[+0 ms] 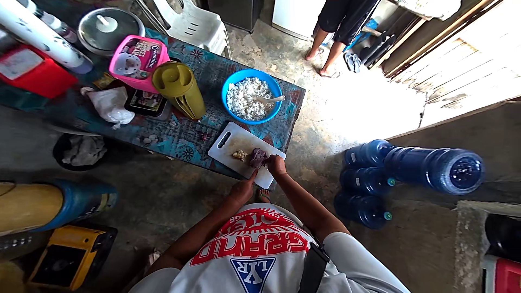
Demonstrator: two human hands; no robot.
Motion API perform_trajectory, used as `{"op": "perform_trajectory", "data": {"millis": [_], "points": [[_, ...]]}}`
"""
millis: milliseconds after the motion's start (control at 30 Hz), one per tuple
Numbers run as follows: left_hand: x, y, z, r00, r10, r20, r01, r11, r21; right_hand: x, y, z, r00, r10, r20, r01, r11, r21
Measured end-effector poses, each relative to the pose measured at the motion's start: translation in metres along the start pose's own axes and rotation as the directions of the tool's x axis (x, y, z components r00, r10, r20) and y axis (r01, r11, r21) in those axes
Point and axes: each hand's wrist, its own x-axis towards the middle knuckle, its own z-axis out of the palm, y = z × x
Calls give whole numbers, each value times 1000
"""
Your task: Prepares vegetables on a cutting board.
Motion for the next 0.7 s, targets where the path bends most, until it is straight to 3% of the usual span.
{"op": "perform_trajectory", "data": {"millis": [133,300,500,700], "points": [[18,-5,10,1000,17,-16,-18,999,-34,1,8,1,1000,-10,-11,11,998,59],[35,-39,13,992,118,-39,-123,898,-421,-4,11,-5,1000,2,-3,-2,990,140],[6,-13,1,997,73,-40,-76,994,-83,-4,7,-4,999,32,-7,-31,991,133],[-2,-1,-1,1000,29,6,-29,999,-16,-2,4,-1,998,67,-12,-65,994,86]]}}
